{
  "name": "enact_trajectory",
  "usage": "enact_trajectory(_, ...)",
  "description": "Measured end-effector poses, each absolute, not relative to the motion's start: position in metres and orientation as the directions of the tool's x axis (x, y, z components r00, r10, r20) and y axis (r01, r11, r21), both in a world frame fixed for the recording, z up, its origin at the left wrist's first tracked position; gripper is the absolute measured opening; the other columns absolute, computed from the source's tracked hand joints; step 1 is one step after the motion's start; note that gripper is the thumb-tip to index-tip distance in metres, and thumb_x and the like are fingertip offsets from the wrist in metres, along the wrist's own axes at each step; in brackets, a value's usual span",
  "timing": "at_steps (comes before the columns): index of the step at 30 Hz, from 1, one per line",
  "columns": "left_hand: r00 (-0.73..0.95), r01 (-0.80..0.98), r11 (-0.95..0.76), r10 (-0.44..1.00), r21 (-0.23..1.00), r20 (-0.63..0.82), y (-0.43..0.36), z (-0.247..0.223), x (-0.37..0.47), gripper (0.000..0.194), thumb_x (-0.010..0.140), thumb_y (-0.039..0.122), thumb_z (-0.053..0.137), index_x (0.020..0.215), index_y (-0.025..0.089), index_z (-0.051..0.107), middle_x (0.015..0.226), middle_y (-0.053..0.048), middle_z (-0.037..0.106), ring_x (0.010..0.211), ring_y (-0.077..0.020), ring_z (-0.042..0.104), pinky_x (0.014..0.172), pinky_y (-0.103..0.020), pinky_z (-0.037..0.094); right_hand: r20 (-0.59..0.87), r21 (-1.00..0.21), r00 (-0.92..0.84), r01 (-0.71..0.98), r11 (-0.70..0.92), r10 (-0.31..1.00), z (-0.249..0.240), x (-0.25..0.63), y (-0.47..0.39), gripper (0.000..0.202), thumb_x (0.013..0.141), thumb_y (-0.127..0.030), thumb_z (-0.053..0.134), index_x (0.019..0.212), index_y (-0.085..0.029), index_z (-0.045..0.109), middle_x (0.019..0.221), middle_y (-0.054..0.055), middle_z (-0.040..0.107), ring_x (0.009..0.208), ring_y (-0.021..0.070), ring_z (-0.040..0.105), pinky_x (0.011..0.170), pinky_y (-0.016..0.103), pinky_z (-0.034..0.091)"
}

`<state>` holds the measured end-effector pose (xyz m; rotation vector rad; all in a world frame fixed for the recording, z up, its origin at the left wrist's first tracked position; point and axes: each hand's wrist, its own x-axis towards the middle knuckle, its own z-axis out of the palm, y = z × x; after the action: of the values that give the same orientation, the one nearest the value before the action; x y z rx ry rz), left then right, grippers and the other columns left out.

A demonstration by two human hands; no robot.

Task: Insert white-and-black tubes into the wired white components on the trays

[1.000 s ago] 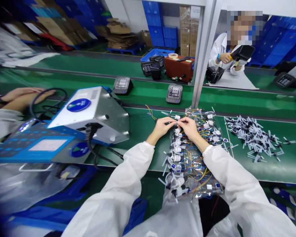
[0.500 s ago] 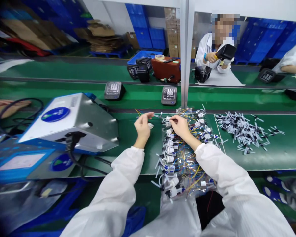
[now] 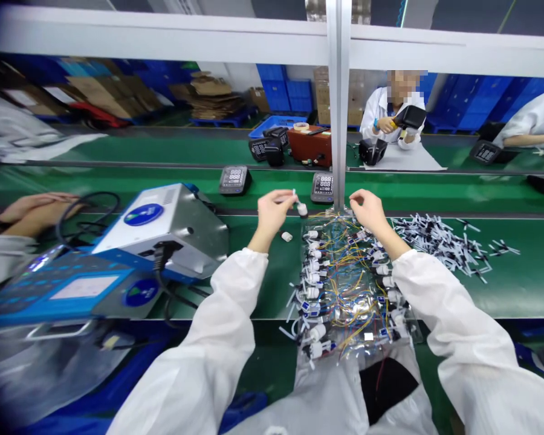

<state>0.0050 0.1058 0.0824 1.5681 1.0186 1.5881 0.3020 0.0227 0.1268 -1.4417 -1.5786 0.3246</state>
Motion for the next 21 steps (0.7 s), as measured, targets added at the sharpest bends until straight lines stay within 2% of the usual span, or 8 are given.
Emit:
enact_trajectory(3, -0.154, -0.060, -0.573, 0.814, 0.817, 0.560, 0.107, 0.143, 0.010, 0.034, 0.096, 0.036, 0.071, 0.121, 0.014, 0.063, 0.107, -0.006, 0.078, 0.099, -0.0134, 0.076, 0.090, -0.030, 0.063, 0.415, -0.794, 0.136, 0.537, 0.285, 0.900, 0.125, 0.298, 0.030, 0.027, 0.081, -0.022, 0.069, 0.107, -0.017, 0.070, 0.108, 0.011, 0.075, 0.098, 0.0235, 0.071, 0.091, 0.040, 0.056)
enact_trajectory(6, -0.204, -0.224, -0.669, 0.744, 0.709, 0.637, 0.103, 0.205, 0.020, 0.040, 0.101, 0.037, 0.063, 0.133, 0.016, 0.049, 0.118, -0.004, 0.073, 0.110, -0.0171, 0.075, 0.096, -0.037, 0.063, 0.416, -0.793, -0.070, 0.460, 0.400, 0.906, 0.123, 0.263, 0.039, 0.071, 0.066, -0.028, 0.088, 0.131, -0.018, 0.062, 0.138, 0.015, 0.065, 0.126, 0.0289, 0.063, 0.107, 0.045, 0.050)
enact_trajectory(8, -0.154, -0.198, -0.698, 0.716, 0.689, 0.681, 0.098, 0.241, 0.027, 0.041, 0.105, 0.042, 0.049, 0.136, 0.015, 0.045, 0.118, -0.001, 0.070, 0.118, -0.0209, 0.072, 0.096, -0.041, 0.060, 0.404, -0.813, -0.176, 0.381, 0.441, 0.897, 0.121, 0.234, 0.050, 0.083, 0.058, -0.027, 0.095, 0.133, -0.018, 0.061, 0.137, 0.014, 0.066, 0.128, 0.0279, 0.062, 0.111, 0.042, 0.047)
enact_trajectory(9, -0.127, -0.174, -0.725, 0.688, 0.667, 0.714, 0.096, 0.256, 0.027, 0.043, 0.107, 0.044, 0.040, 0.138, 0.014, 0.043, 0.120, 0.000, 0.068, 0.122, -0.0230, 0.069, 0.097, -0.043, 0.058, 0.372, -0.846, -0.182, 0.337, 0.413, 0.910, 0.120, 0.220, 0.056, 0.076, 0.060, -0.026, 0.094, 0.129, -0.018, 0.063, 0.125, 0.011, 0.072, 0.118, 0.0250, 0.067, 0.108, 0.040, 0.050)
enact_trajectory(11, -0.123, -0.120, -0.788, 0.615, 0.604, 0.779, 0.093, 0.280, 0.019, 0.049, 0.108, 0.045, 0.023, 0.142, 0.013, 0.038, 0.128, -0.001, 0.062, 0.131, -0.0266, 0.062, 0.098, -0.046, 0.054, 0.277, -0.919, -0.123, 0.256, 0.300, 0.953, 0.120, 0.201, 0.070, 0.048, 0.076, -0.027, 0.085, 0.118, -0.016, 0.065, 0.089, 0.002, 0.077, 0.086, 0.0169, 0.073, 0.090, 0.033, 0.056)
enact_trajectory(14, -0.228, -0.031, -0.859, 0.504, 0.511, 0.833, 0.095, 0.302, -0.024, 0.048, 0.110, 0.044, 0.017, 0.148, 0.018, 0.030, 0.144, -0.003, 0.052, 0.142, -0.0295, 0.050, 0.103, -0.046, 0.052, 0.202, -0.963, 0.019, 0.186, 0.195, 0.979, 0.125, 0.202, 0.088, 0.015, 0.096, -0.028, 0.063, 0.104, -0.015, 0.064, 0.056, -0.008, 0.061, 0.053, 0.0105, 0.061, 0.065, 0.026, 0.054)
enact_trajectory(18, -0.395, -0.038, -0.872, 0.462, 0.488, 0.794, 0.105, 0.293, -0.095, 0.043, 0.111, 0.049, 0.032, 0.143, 0.022, 0.036, 0.151, -0.001, 0.050, 0.149, -0.0270, 0.045, 0.110, -0.039, 0.053, 0.242, -0.966, 0.015, 0.098, 0.240, 0.970, 0.148, 0.259, 0.086, 0.015, 0.091, -0.029, 0.074, 0.089, -0.017, 0.065, 0.053, -0.009, 0.054, 0.046, 0.0079, 0.052, 0.061, 0.027, 0.052)
enact_trajectory(21, -0.454, -0.203, -0.813, 0.572, 0.546, 0.684, 0.108, 0.246, -0.104, 0.033, 0.107, 0.045, 0.052, 0.126, 0.020, 0.043, 0.132, 0.000, 0.066, 0.123, -0.0111, 0.067, 0.088, -0.020, 0.059, 0.258, -0.966, -0.036, 0.018, 0.259, 0.965, 0.174, 0.323, 0.062, 0.019, 0.084, -0.030, 0.082, 0.088, -0.020, 0.066, 0.052, -0.011, 0.050, 0.042, 0.0036, 0.041, 0.058, 0.028, 0.046)
